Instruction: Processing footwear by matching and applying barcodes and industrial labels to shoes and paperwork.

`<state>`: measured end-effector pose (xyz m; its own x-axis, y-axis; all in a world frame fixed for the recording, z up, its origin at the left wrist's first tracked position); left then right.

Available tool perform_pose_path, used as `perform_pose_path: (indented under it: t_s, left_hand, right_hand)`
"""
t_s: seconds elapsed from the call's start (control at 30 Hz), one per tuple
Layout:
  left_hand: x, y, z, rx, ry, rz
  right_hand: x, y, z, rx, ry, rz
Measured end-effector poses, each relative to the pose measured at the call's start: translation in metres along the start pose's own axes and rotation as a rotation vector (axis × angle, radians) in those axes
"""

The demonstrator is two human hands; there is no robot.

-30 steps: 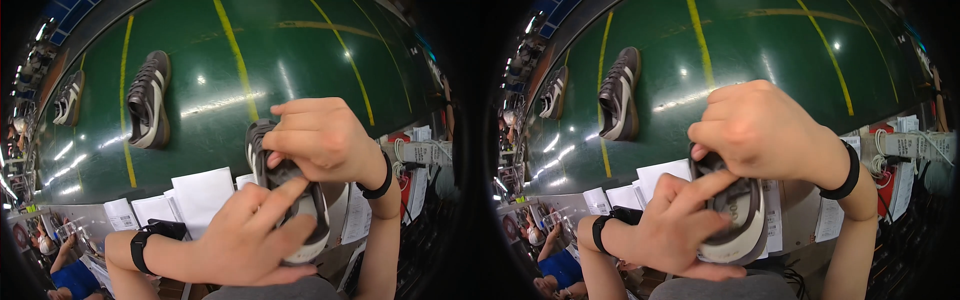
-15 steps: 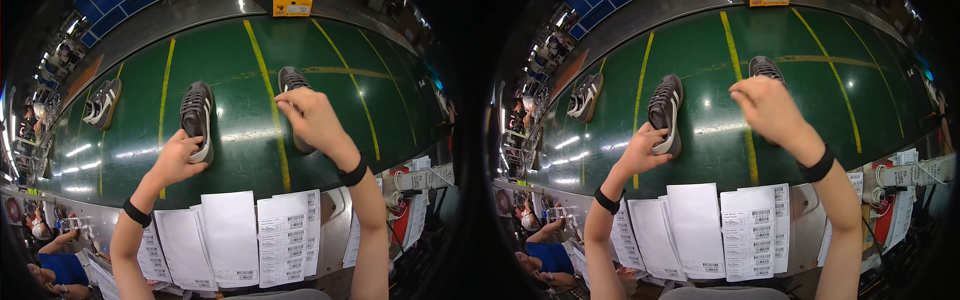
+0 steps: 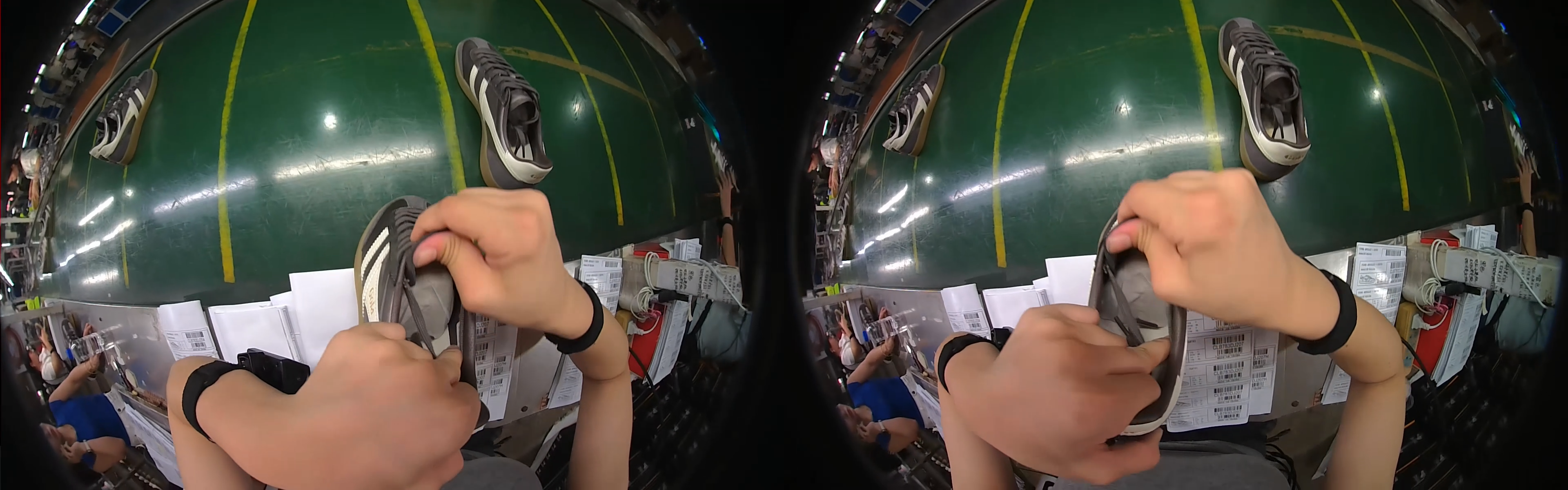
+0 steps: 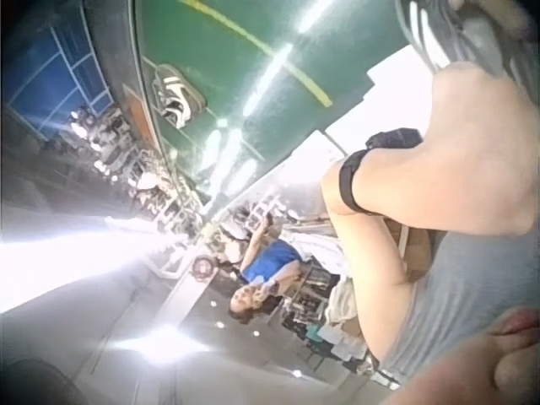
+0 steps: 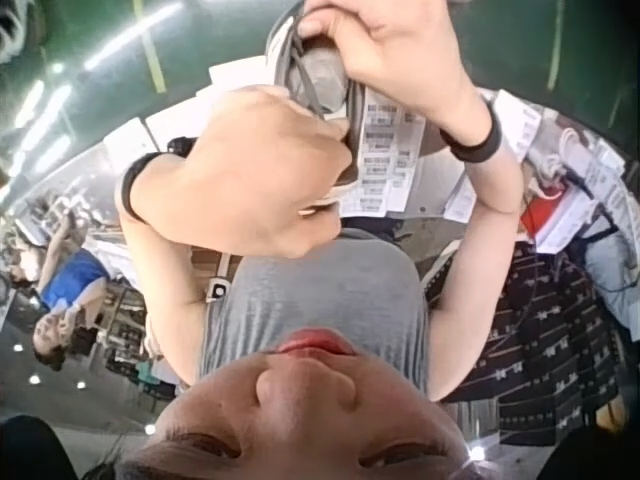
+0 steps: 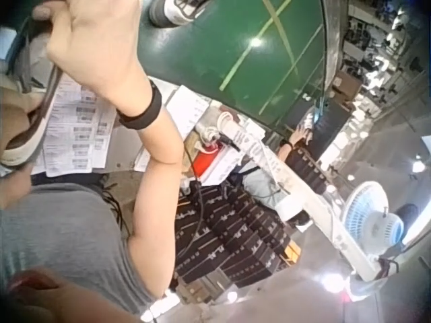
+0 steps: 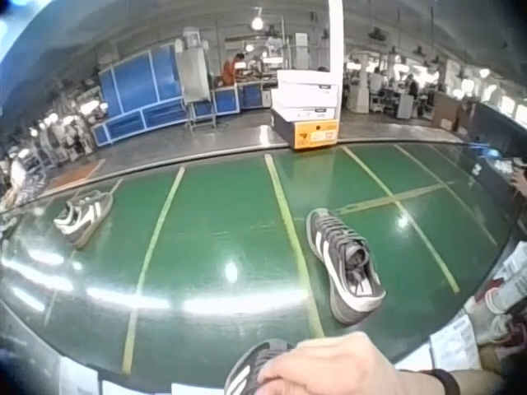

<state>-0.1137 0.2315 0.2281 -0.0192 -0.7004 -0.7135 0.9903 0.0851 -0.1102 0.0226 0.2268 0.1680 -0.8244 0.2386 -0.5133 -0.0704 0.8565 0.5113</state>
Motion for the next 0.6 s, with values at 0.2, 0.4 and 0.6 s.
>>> perform_pose_path:
  t_s: [0.2, 0.4, 0.6]
  left_hand:
    - [0.003, 0.003, -0.001, -0.08, -0.01, 0.078]
    - [-0.003, 0.002, -0.002, -0.026, -0.019, 0.044]
    - [0.029, -0.013, -0.015, -0.134, 0.226, 0.441]
  right_hand:
    - [0.002, 0.006, 0.03, 0.544, 0.396, -0.094]
    - [0.007, 0.0, 0.038, 0.681, 0.538, -0.118]
    - [-0.008, 0.031, 0.01, -0.214, -0.189, 0.098]
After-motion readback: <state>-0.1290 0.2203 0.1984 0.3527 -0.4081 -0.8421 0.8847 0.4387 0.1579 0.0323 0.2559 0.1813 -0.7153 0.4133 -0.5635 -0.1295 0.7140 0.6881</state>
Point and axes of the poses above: each hand's wrist, its own y-axis towards the middle knuckle, its own x-axis out of the palm, z = x × y, the point moved 4 cm from there along y, towards the middle knuckle, and after that the axes turned 5 degrees about -x, right-handed, at the moved point
